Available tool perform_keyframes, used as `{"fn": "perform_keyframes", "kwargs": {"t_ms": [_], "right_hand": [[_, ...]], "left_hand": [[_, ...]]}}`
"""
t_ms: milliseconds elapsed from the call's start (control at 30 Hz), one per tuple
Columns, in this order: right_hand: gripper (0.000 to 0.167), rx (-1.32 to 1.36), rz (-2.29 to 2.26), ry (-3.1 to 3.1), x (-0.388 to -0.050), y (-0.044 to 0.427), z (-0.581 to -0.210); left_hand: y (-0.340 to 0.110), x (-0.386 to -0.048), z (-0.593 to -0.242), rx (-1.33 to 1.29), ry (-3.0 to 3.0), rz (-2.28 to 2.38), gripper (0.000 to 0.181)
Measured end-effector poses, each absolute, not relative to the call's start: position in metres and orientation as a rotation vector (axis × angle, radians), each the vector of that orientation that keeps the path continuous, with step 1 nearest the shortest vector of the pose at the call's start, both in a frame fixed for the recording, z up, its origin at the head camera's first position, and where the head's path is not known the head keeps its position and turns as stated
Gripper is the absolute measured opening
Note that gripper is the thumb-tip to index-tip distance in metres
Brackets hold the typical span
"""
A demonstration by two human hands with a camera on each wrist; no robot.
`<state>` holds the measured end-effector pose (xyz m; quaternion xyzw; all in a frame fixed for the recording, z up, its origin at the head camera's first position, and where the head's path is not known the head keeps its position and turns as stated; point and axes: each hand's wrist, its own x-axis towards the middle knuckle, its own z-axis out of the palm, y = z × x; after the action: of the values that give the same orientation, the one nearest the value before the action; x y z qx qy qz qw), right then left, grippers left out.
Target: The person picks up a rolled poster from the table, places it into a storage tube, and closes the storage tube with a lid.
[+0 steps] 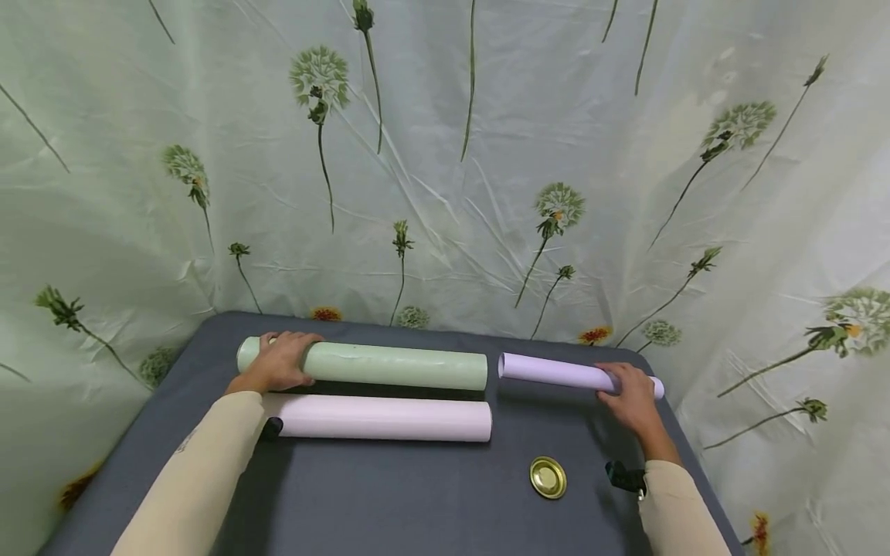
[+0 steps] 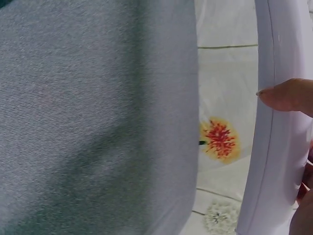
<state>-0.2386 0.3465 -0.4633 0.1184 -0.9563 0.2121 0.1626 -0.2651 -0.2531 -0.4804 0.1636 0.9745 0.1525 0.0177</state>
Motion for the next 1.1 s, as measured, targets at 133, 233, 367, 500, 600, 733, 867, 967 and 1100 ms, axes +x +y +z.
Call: {"fn": "perform_keyframes", "kwargs": {"t_ms": [133,233,367,500,600,733,867,967,1100], "right_hand": [[0.044,0.374,0.609,-2.698,-0.239,0.344,-0.458],[0.044,0.392,0.605,-2.689,-0.240,0.342,-0.454],[0.043,0.399,0.611,-2.695,-0.239,0.340,-0.448],[0.043,0.383,0.636,-2.709,-0.238,0.339,-0.445],[0.044,0.395,0.633,-2.703,-0.237,0.338,-0.444],[0.043,0.434,0.602,-2.684,-0.239,0.338,-0.443],[0.043,0.456,0.565,-2.675,-0.243,0.336,-0.439],[0.044,0.462,0.550,-2.678,-0.245,0.336,-0.437],[0.044,0.460,0.560,-2.690,-0.247,0.336,-0.437]], "left_hand": [[-0.258,-0.261,-0.475,0.505,3.051,0.467,0.071],[-0.262,-0.258,-0.471,0.495,3.065,0.478,0.071],[-0.266,-0.255,-0.464,0.473,3.085,0.507,0.071],[-0.268,-0.252,-0.456,0.489,3.100,0.504,0.071],[-0.268,-0.250,-0.450,0.510,3.104,0.489,0.071],[-0.269,-0.251,-0.443,0.524,3.113,0.461,0.071],[-0.268,-0.252,-0.437,0.529,3.106,0.451,0.070],[-0.268,-0.253,-0.435,0.528,3.100,0.462,0.070],[-0.268,-0.253,-0.433,0.527,3.102,0.461,0.070]]}}
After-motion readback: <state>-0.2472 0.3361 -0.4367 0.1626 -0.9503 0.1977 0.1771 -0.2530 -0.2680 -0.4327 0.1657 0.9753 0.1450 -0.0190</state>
